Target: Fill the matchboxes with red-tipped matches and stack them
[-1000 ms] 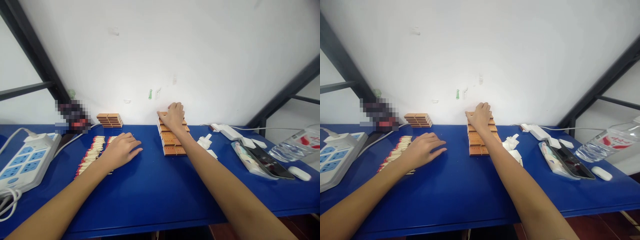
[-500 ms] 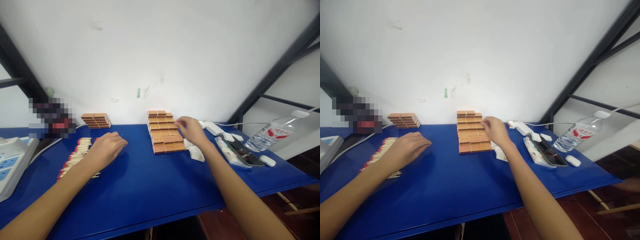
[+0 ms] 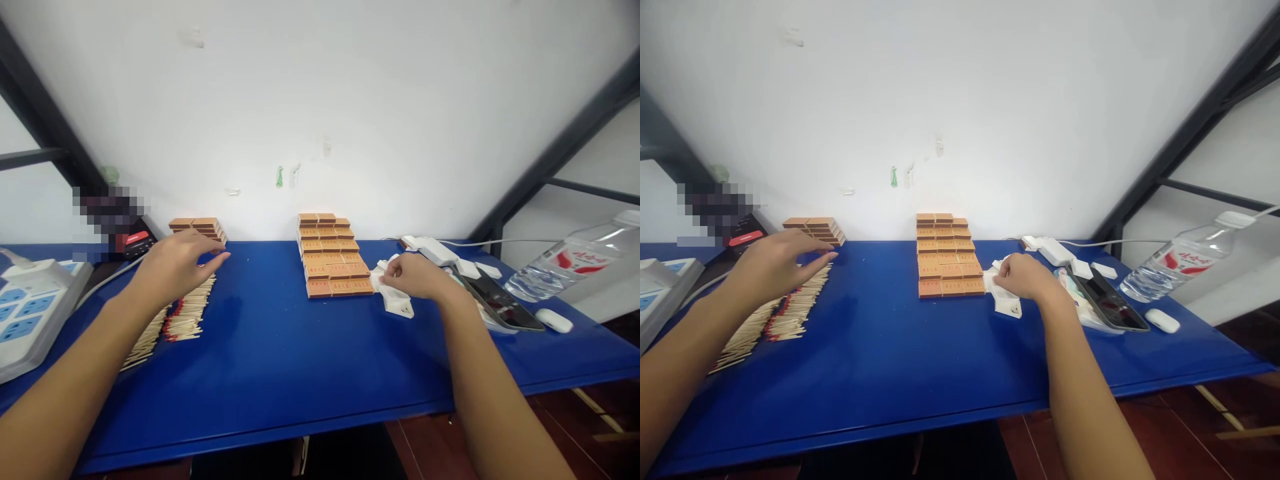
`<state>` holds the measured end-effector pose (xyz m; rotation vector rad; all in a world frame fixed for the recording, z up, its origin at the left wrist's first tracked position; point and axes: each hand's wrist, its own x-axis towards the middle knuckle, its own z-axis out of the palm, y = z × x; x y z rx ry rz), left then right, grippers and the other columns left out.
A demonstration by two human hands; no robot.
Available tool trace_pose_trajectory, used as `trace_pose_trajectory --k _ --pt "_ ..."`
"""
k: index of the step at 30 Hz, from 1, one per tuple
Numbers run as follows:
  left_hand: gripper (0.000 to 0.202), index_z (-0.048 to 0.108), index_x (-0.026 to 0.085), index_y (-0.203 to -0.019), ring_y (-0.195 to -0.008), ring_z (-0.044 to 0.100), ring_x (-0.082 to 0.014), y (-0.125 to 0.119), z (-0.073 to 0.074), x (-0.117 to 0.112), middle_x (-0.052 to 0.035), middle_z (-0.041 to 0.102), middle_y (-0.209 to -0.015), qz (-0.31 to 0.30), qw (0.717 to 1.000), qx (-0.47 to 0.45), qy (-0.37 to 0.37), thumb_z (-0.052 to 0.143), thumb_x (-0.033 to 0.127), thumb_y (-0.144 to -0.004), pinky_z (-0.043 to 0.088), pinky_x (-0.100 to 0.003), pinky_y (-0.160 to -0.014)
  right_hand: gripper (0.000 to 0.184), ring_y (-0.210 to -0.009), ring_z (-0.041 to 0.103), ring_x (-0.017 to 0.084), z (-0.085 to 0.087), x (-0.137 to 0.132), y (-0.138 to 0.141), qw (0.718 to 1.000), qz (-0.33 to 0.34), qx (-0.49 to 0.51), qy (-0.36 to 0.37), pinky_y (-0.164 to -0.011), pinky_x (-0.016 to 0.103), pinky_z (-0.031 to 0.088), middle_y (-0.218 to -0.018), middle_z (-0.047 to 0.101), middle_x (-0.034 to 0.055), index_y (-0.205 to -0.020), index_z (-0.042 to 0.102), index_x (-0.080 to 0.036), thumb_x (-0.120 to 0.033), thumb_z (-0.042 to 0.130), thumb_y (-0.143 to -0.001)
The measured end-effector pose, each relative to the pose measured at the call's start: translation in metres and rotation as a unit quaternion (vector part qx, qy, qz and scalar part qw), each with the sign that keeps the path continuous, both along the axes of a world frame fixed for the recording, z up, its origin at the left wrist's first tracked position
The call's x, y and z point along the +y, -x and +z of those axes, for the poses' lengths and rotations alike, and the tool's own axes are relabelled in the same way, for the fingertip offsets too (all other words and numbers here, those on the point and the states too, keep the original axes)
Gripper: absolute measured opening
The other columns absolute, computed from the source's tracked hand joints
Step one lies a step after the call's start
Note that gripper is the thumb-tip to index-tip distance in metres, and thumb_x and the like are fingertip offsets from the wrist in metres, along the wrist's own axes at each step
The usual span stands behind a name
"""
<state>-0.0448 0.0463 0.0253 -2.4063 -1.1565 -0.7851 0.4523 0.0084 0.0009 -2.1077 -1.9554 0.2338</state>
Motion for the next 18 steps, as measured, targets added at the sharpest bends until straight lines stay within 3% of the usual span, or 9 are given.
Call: trace_pose_trajectory --k 3,6,8,13,15,18 --pt "0.038 0.084 0.028 -0.098 -0.094 0.076 -0.0336 0.005 0.002 0.002 -0.0094 0.084 -0.096 0.003 1.0 -0.021 0.017 0.059 0.055 -0.105 0.056 -0.045 -0.078 0.021 -0.064 0.065 0.022 0.006 -0.002 -0.001 0.998 0.001 0.006 -0.055 -0.061 0.035 0.042 -0.066 0.072 0.0045 -0.063 0.068 -0.025 -0.03 0.074 -0.082" --pt "0.035 0.085 0.028 -0.098 -0.091 0.077 -0.0301 -0.002 0.004 -0.003 -0.006 0.086 -0.095 -0.023 0.996 -0.062 0.063 0.065 0.057 -0.102 0.058 -0.041 -0.08 0.023 -0.063 0.061 0.021 0.019 -0.007 0.011 0.98 -0.011 0.031 -0.197 -0.065 0.035 0.043 -0.067 0.07 0.0047 -0.076 0.072 -0.024 -0.039 0.068 -0.092" --pt "0.035 0.086 0.028 -0.102 -0.088 0.078 -0.0271 -0.01 0.006 -0.009 -0.0049 0.086 -0.094 -0.037 0.988 -0.105 0.11 0.071 0.06 -0.099 0.059 -0.038 -0.079 0.026 -0.066 0.061 0.021 0.026 -0.01 0.034 0.96 0.002 0.054 -0.276 -0.07 0.035 0.045 -0.069 0.069 0.0052 -0.087 0.075 -0.023 -0.041 0.062 -0.099" --pt "0.052 0.086 0.029 -0.124 -0.091 0.077 -0.0241 -0.029 0.012 -0.025 -0.0052 0.087 -0.108 -0.097 0.95 -0.15 0.257 0.087 0.064 -0.086 0.061 -0.033 -0.077 0.025 -0.076 0.065 0.019 0.034 -0.014 0.134 0.953 0.249 0.018 -0.174 -0.07 0.031 0.04 -0.084 0.077 0.0045 -0.089 0.076 -0.022 -0.035 0.064 -0.107" --pt "0.058 0.085 0.029 -0.13 -0.091 0.076 -0.0234 -0.033 0.013 -0.029 -0.0048 0.087 -0.108 -0.122 0.939 -0.145 0.287 0.09 0.063 -0.082 0.062 -0.032 -0.078 0.026 -0.08 0.066 0.02 0.039 -0.014 0.175 0.933 0.314 -0.052 -0.165 -0.069 0.032 0.037 -0.087 0.077 0.0069 -0.089 0.075 -0.019 -0.034 0.065 -0.109" --pt "0.05 0.089 0.028 -0.117 -0.084 0.074 -0.0224 -0.034 0.015 -0.032 -0.0039 0.085 -0.096 -0.127 0.939 -0.132 0.292 0.089 0.063 -0.082 0.06 -0.031 -0.074 0.02 -0.085 0.067 0.022 0.052 -0.01 0.218 0.911 0.36 -0.118 -0.165 -0.069 0.033 0.036 -0.095 0.078 0.0101 -0.099 0.078 -0.017 -0.029 0.066 -0.11"
